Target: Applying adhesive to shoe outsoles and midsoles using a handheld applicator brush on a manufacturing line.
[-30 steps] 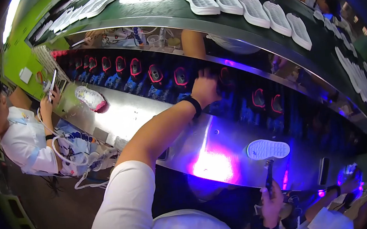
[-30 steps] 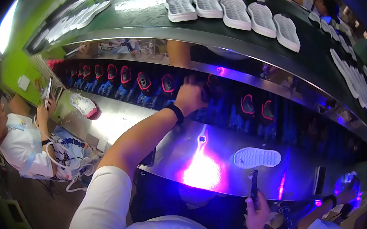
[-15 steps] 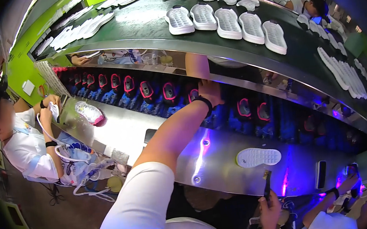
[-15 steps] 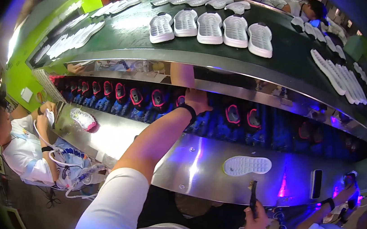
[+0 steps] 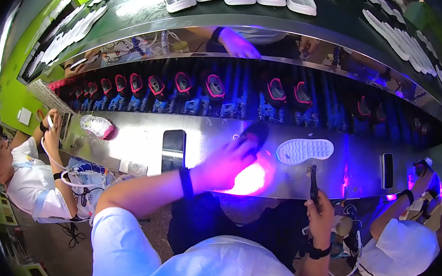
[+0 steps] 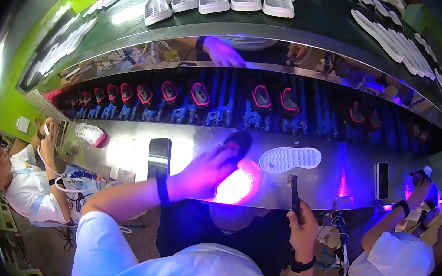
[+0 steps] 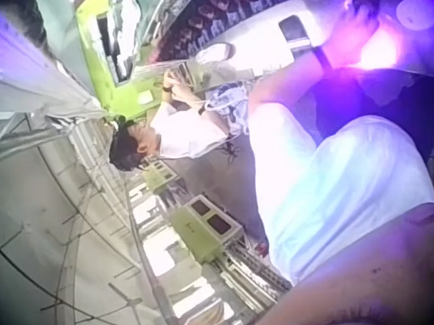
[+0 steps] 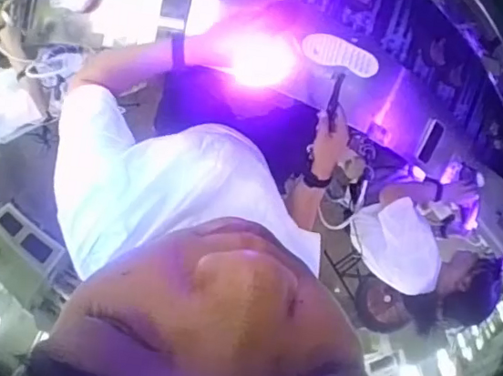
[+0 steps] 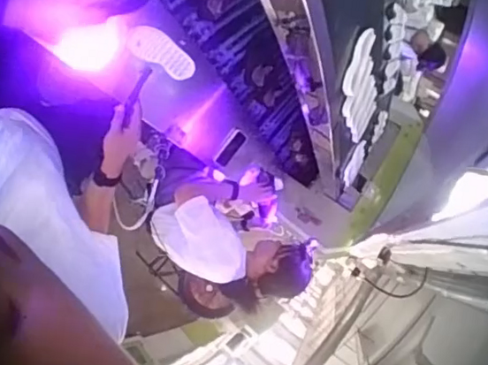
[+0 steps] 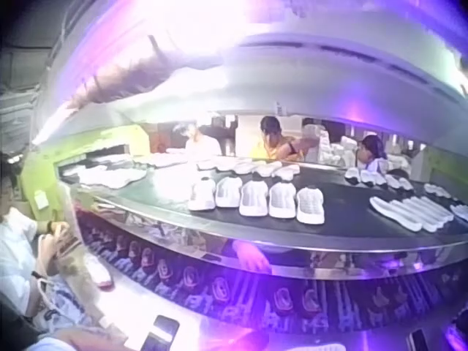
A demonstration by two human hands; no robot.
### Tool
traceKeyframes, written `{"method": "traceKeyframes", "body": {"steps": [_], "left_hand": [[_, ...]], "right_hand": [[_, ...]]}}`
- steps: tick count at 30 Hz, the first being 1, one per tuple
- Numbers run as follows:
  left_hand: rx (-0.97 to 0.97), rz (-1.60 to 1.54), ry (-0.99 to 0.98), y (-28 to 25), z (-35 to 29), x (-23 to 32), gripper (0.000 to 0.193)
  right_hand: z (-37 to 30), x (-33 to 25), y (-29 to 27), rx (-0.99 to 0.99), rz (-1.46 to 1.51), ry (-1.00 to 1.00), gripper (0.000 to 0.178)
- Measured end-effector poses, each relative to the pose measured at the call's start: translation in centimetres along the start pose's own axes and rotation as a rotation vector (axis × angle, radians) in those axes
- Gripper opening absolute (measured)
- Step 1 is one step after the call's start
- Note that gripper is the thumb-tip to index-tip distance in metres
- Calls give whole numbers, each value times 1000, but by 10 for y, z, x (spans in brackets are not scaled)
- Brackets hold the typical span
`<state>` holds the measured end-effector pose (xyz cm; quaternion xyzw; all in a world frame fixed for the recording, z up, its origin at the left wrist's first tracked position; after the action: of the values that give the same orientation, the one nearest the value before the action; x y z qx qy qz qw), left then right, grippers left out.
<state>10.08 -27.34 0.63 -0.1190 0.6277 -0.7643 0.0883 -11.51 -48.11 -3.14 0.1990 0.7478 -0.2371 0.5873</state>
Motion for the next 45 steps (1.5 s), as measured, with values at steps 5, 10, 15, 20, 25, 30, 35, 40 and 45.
{"method": "traceKeyframes", "body": {"steps": [5, 10, 15, 20, 25, 30, 35, 40, 45], "left_hand": [[-326, 100, -406, 9, -26, 7, 77], [31, -865, -552, 29, -31, -26, 51], [359, -952, -401, -83, -50, 15, 64], [693, -542, 45, -142, -68, 65, 59], [734, -251, 191, -161, -87, 95, 46], [702, -151, 195, -162, -87, 101, 40], [657, -157, 197, -152, -72, 99, 36], [608, -127, 196, -137, -58, 94, 36], [532, -95, 290, -131, -46, 110, 41]], "right_hand": [[-4, -24, 5, 6, -73, -93, 42], [-24, -69, 4, 65, -50, -165, 37], [-43, -99, 13, -36, -90, -157, 35], [-48, -119, 25, -101, -166, -233, 36], [-49, -147, 46, -169, -320, -349, 36], [-41, -153, 54, -185, -291, -380, 34], [-41, -127, 48, -234, -224, -315, 33], [-55, -86, 34, -378, -38, -45, 32], [-35, -93, 20, -292, -138, 5, 32]]}}
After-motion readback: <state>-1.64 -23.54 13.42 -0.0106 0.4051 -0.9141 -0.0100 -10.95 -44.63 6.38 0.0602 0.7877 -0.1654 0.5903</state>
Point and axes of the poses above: each hand's wrist, its own z-axis towards the middle knuckle, its own y-axis out of the palm, x = y × z, the point moved 10 cm from there along z, towards the middle knuckle, and after that the axes turned 10 degrees about z, right-handed, at the moved point
